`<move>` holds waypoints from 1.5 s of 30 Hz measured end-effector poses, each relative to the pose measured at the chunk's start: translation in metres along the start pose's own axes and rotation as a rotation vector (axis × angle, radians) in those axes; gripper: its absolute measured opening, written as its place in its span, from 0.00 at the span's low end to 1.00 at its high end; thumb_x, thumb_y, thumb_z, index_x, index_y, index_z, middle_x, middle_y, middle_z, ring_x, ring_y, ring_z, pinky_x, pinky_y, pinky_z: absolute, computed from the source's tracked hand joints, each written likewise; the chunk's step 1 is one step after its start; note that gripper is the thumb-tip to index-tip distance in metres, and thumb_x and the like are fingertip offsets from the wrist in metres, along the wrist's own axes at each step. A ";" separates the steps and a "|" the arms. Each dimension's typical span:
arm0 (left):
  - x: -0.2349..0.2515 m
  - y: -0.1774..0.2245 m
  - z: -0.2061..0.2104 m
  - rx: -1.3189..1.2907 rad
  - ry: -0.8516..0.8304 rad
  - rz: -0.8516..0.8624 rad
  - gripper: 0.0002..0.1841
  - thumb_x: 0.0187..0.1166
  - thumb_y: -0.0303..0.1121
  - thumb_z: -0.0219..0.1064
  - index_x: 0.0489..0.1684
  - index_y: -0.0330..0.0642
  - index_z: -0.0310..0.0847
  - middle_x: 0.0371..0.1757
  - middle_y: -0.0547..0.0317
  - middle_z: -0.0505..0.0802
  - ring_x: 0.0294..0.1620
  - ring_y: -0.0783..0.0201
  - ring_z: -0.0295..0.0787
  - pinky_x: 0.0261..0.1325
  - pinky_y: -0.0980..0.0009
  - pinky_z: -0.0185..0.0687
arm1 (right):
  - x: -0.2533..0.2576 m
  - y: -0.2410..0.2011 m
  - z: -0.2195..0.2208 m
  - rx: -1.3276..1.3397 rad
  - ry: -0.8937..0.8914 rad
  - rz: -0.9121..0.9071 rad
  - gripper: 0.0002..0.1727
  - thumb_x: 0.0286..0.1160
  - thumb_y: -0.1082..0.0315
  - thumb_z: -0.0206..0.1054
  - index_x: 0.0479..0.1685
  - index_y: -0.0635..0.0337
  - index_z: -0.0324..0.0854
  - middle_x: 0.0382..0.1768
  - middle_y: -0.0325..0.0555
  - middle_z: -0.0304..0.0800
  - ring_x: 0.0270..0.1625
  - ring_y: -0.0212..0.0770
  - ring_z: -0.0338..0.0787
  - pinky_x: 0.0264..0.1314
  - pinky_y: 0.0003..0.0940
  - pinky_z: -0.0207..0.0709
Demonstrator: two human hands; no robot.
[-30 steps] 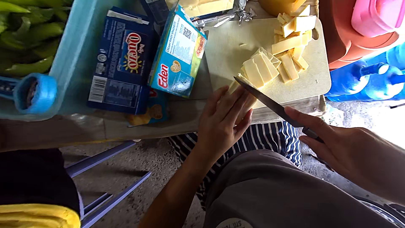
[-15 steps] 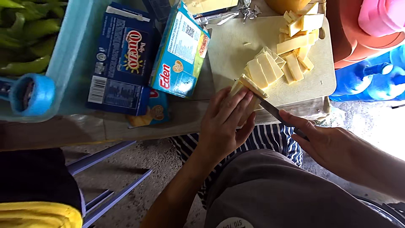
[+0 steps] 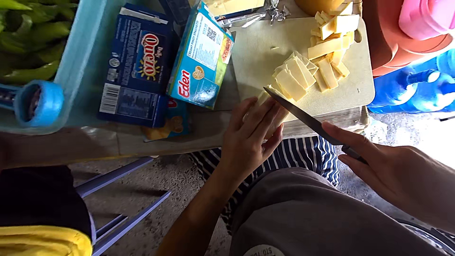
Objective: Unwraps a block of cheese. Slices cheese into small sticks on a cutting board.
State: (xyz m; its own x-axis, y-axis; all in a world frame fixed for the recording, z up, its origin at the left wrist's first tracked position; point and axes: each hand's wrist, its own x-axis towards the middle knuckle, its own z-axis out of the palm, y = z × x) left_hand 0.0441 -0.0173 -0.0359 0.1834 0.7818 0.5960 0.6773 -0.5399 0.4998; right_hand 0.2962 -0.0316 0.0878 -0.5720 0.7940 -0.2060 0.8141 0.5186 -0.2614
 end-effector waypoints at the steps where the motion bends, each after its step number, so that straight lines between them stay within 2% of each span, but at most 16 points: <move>1: 0.000 0.000 0.000 -0.004 0.000 0.003 0.18 0.77 0.36 0.72 0.60 0.35 0.91 0.65 0.48 0.93 0.71 0.50 0.84 0.79 0.64 0.69 | 0.000 0.000 0.000 -0.009 -0.003 0.001 0.29 0.90 0.55 0.45 0.90 0.45 0.65 0.14 0.39 0.69 0.11 0.42 0.72 0.10 0.35 0.62; 7: 0.000 0.000 0.000 0.003 0.000 -0.004 0.18 0.77 0.37 0.72 0.59 0.35 0.91 0.64 0.47 0.94 0.70 0.48 0.85 0.78 0.63 0.70 | 0.003 0.006 0.006 0.019 -0.043 -0.007 0.30 0.90 0.55 0.45 0.91 0.42 0.62 0.12 0.36 0.65 0.11 0.40 0.70 0.10 0.35 0.61; 15: -0.002 -0.001 0.000 -0.030 0.002 0.007 0.18 0.78 0.37 0.71 0.60 0.34 0.90 0.64 0.45 0.93 0.71 0.47 0.84 0.80 0.62 0.69 | 0.015 0.008 0.017 0.036 -0.167 0.071 0.31 0.88 0.58 0.47 0.92 0.40 0.60 0.14 0.41 0.72 0.15 0.47 0.77 0.14 0.42 0.68; 17: -0.004 -0.001 -0.001 -0.037 -0.008 0.006 0.20 0.78 0.37 0.70 0.61 0.34 0.90 0.66 0.46 0.92 0.73 0.48 0.83 0.80 0.63 0.69 | 0.017 0.013 0.014 0.159 -0.214 0.095 0.31 0.89 0.57 0.49 0.92 0.40 0.59 0.15 0.40 0.73 0.15 0.41 0.75 0.16 0.38 0.68; 19: -0.006 -0.003 0.000 -0.030 0.009 0.013 0.19 0.78 0.37 0.71 0.61 0.35 0.90 0.66 0.46 0.92 0.75 0.48 0.82 0.80 0.64 0.69 | 0.020 0.026 0.004 0.412 -0.339 0.135 0.31 0.91 0.52 0.48 0.93 0.35 0.52 0.17 0.32 0.71 0.14 0.25 0.72 0.16 0.23 0.69; 20: -0.007 -0.003 0.000 -0.022 0.021 0.017 0.18 0.78 0.37 0.72 0.60 0.35 0.91 0.66 0.46 0.93 0.75 0.48 0.82 0.80 0.65 0.70 | 0.020 0.030 0.000 0.507 -0.346 0.149 0.32 0.91 0.50 0.49 0.94 0.33 0.51 0.17 0.29 0.71 0.13 0.19 0.72 0.14 0.18 0.70; 22: -0.007 -0.003 -0.001 -0.013 0.028 0.017 0.17 0.77 0.36 0.72 0.58 0.33 0.91 0.64 0.46 0.93 0.74 0.48 0.84 0.79 0.65 0.72 | 0.016 0.025 -0.002 0.425 -0.194 0.103 0.32 0.90 0.52 0.50 0.94 0.35 0.53 0.15 0.26 0.69 0.12 0.17 0.69 0.14 0.16 0.66; 24: -0.007 -0.002 0.000 -0.014 0.032 0.012 0.17 0.77 0.36 0.72 0.58 0.33 0.91 0.63 0.45 0.94 0.74 0.48 0.84 0.80 0.65 0.72 | 0.012 0.016 -0.001 0.204 -0.036 0.016 0.33 0.88 0.55 0.50 0.93 0.42 0.56 0.13 0.28 0.68 0.13 0.23 0.67 0.14 0.21 0.63; 26: -0.006 -0.002 0.002 -0.005 0.041 0.010 0.18 0.77 0.36 0.73 0.59 0.34 0.91 0.63 0.46 0.94 0.73 0.48 0.84 0.80 0.65 0.71 | 0.007 0.008 0.001 0.089 0.005 -0.022 0.32 0.88 0.54 0.48 0.92 0.42 0.58 0.13 0.30 0.68 0.12 0.28 0.68 0.13 0.26 0.62; 33: -0.003 0.001 -0.002 0.008 -0.001 -0.012 0.18 0.77 0.36 0.72 0.60 0.35 0.91 0.65 0.48 0.94 0.73 0.48 0.84 0.79 0.65 0.71 | 0.002 0.002 0.001 0.050 -0.031 0.000 0.31 0.88 0.53 0.47 0.92 0.38 0.60 0.13 0.31 0.67 0.12 0.32 0.70 0.12 0.30 0.61; 40: -0.005 0.000 -0.001 -0.002 0.012 -0.010 0.17 0.77 0.37 0.73 0.58 0.36 0.92 0.63 0.47 0.94 0.74 0.48 0.83 0.79 0.66 0.71 | 0.007 -0.001 0.017 0.021 -0.077 0.026 0.32 0.86 0.59 0.46 0.92 0.42 0.60 0.13 0.34 0.65 0.11 0.39 0.70 0.10 0.35 0.62; 43: -0.005 -0.001 -0.002 -0.020 0.007 -0.003 0.18 0.77 0.36 0.73 0.58 0.34 0.91 0.64 0.46 0.93 0.74 0.47 0.83 0.78 0.64 0.72 | 0.011 -0.002 0.023 -0.010 -0.086 0.030 0.32 0.85 0.62 0.47 0.91 0.44 0.61 0.12 0.37 0.67 0.10 0.42 0.72 0.10 0.38 0.64; 45: -0.005 -0.002 -0.002 -0.040 0.004 0.000 0.18 0.77 0.37 0.72 0.59 0.34 0.91 0.64 0.45 0.93 0.74 0.46 0.83 0.80 0.62 0.72 | 0.012 0.001 0.025 0.019 -0.079 0.026 0.32 0.85 0.62 0.48 0.91 0.43 0.62 0.12 0.37 0.68 0.11 0.41 0.72 0.11 0.37 0.64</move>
State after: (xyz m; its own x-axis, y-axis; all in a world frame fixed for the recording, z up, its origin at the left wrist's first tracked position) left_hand 0.0402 -0.0210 -0.0385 0.1804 0.7807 0.5982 0.6482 -0.5519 0.5247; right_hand 0.2871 -0.0297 0.0613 -0.5576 0.7791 -0.2865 0.8271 0.4916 -0.2725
